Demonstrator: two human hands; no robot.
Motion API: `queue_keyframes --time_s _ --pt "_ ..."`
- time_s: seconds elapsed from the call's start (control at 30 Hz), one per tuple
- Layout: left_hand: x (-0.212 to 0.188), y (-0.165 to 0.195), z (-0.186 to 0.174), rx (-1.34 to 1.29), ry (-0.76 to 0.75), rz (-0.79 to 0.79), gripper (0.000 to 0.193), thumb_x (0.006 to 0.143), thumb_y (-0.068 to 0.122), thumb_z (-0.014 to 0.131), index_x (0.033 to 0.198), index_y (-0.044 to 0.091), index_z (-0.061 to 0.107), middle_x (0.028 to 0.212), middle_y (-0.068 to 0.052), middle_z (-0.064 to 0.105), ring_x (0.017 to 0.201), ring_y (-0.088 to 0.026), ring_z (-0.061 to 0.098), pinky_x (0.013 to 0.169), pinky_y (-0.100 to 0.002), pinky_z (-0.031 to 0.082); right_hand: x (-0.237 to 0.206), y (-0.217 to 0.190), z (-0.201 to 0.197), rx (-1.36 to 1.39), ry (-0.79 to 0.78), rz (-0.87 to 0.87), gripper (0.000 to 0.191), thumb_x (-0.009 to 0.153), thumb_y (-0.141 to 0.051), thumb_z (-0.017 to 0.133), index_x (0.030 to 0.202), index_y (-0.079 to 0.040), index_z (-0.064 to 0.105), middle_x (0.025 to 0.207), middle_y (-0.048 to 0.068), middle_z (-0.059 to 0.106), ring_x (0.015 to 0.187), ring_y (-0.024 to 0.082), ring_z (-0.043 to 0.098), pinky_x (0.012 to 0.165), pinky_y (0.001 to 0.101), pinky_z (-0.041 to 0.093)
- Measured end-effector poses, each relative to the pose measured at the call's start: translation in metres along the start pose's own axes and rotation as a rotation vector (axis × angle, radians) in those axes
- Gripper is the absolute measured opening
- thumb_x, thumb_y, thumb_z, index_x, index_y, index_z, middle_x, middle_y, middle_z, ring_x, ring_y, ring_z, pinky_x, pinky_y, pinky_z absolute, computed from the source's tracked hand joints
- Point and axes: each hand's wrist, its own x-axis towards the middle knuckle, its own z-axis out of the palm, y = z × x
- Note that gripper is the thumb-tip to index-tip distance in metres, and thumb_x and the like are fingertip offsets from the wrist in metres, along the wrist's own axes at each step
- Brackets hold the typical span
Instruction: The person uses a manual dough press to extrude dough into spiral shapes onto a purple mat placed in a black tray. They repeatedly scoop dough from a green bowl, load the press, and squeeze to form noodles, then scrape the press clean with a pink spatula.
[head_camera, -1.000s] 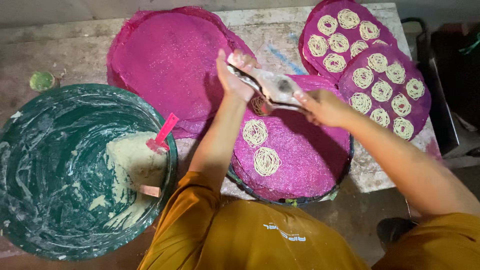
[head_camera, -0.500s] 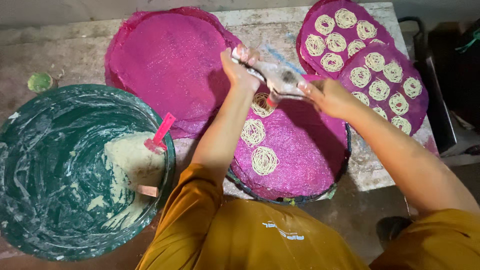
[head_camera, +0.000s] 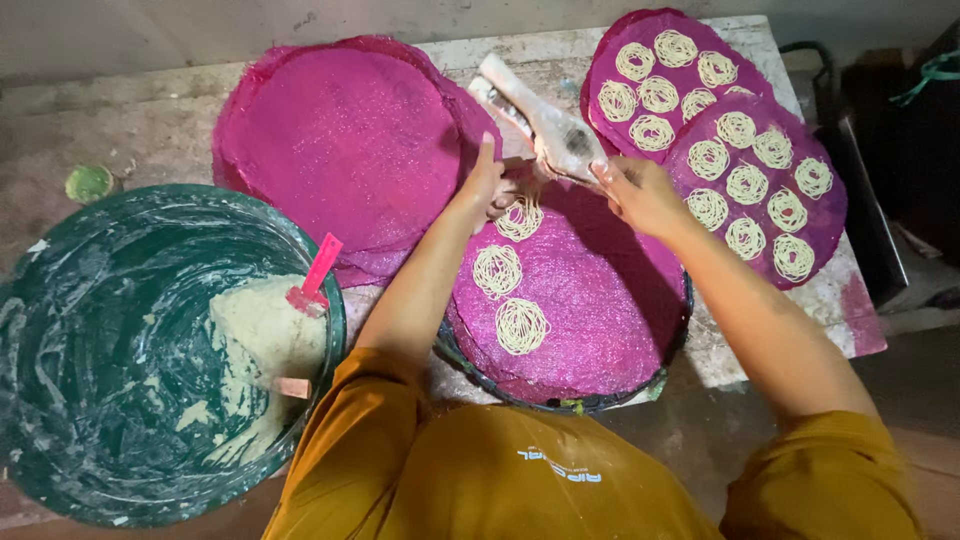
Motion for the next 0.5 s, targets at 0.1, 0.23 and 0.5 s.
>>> queue_keyframes --time_s 0.1,0.23,0.5 --pt "-0.003 -0.012 -0.002 0.209 0.147 0.123 0.084 0.1 0.073 0.015 0.161 0.016 0.028 0.112 -0.007 0.076 0.048 -0.011 0.034 0.041 -0.028 0.027 0.005 0.012 0.004 -0.101 0.126 -0.072 0.043 0.102 -0.05 0.054 0.092 -0.011 0.068 0.059 -0.001 0.052 0.051 0.01 0.048 0.048 0.0302 0.037" --pt "-0.021 -0.034 -0.005 0.89 0.381 0.478 0.072 0.108 0.054 0.033 0.17 0.019 0.022 0.099 -0.02 0.076 0.062 -0.027 0.054 0.06 -0.042 0.043 0.002 0.032 -0.001 -0.035 0.168 -0.09 0.048 0.106 -0.049 0.056 0.087 -0.006 0.065 0.061 -0.002 0.053 0.053 0.009 0.048 0.048 0.0288 0.036" --pt "-0.096 -0.02 0.009 1.343 0.582 0.959 0.061 0.092 0.037 0.066 0.146 0.018 0.043 0.117 -0.019 0.07 0.1 -0.037 0.07 0.083 -0.05 0.055 -0.048 -0.003 -0.011 0.03 0.026 -0.211 0.027 0.101 -0.034 0.057 0.108 -0.012 0.068 0.061 -0.002 0.055 0.05 0.007 0.049 0.046 0.0277 0.04"
